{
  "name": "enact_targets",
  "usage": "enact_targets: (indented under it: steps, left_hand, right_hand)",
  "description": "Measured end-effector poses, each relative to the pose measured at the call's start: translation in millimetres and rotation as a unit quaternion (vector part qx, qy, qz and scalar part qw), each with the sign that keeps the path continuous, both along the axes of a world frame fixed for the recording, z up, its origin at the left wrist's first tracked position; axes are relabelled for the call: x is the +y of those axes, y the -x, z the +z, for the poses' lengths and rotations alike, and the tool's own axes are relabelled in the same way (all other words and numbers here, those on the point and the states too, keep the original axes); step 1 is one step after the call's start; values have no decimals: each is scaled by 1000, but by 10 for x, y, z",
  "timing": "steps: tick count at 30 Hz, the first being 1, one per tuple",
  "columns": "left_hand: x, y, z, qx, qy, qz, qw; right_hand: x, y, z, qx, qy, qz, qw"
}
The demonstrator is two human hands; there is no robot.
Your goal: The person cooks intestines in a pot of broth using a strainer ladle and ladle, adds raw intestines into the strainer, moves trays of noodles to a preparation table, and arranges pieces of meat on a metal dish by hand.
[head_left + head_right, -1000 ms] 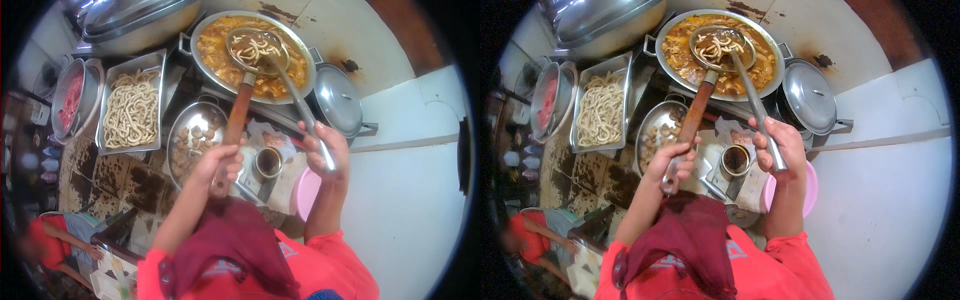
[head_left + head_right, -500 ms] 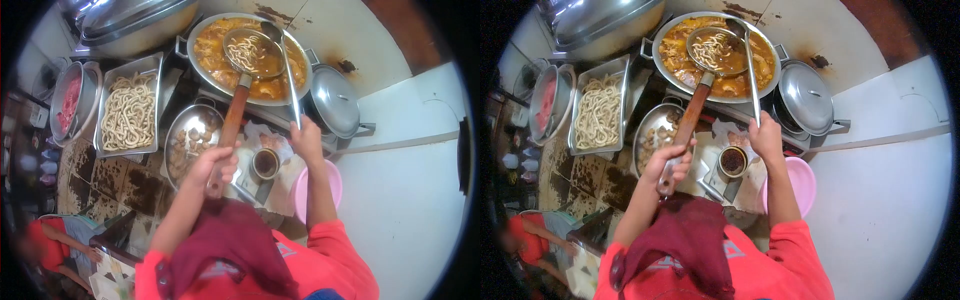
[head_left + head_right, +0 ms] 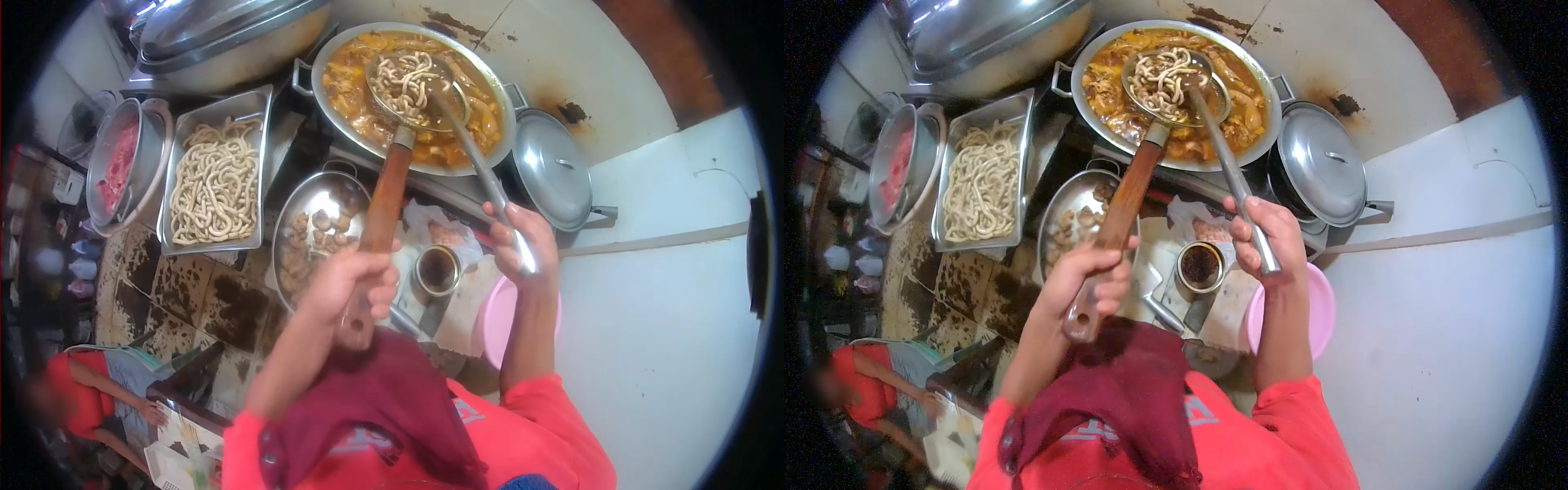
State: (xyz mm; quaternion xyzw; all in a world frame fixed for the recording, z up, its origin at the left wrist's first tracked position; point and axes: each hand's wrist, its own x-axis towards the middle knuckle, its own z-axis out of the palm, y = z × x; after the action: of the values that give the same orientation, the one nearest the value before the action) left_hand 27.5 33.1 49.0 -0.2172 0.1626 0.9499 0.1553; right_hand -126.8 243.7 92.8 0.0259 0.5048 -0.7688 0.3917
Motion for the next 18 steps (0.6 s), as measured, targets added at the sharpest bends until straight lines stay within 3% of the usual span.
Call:
enact_targets:
  steps: [3,6,10,13,16,17,18]
  left_hand:
    - [-57,10,-111,1,-19,0,1000]
    - [-85,25,-245,12,-47,-3,999]
    - [-96,48,-304,7,-48,0,999]
    - [-84,40,-365,10,-56,-2,998]
    - [-111,45,-427,25,-70,-9,997]
    - [-124,51,-448,33,-76,-11,997]
    - [-128,49,-467,33,-78,-10,996]
  right_hand:
    - [-107,-162,221,165,-207,0,964]
    - [-126,-220,251,256,-332,17,908]
    - [-134,-157,-44,340,-372,-25,863]
    - [-63,113,-529,476,-454,-12,753]
    - [-64,182,-685,553,-480,0,680]
    - [-34,210,-767,532,-502,23,681]
    - [-40,195,-755,477,-479,44,735]
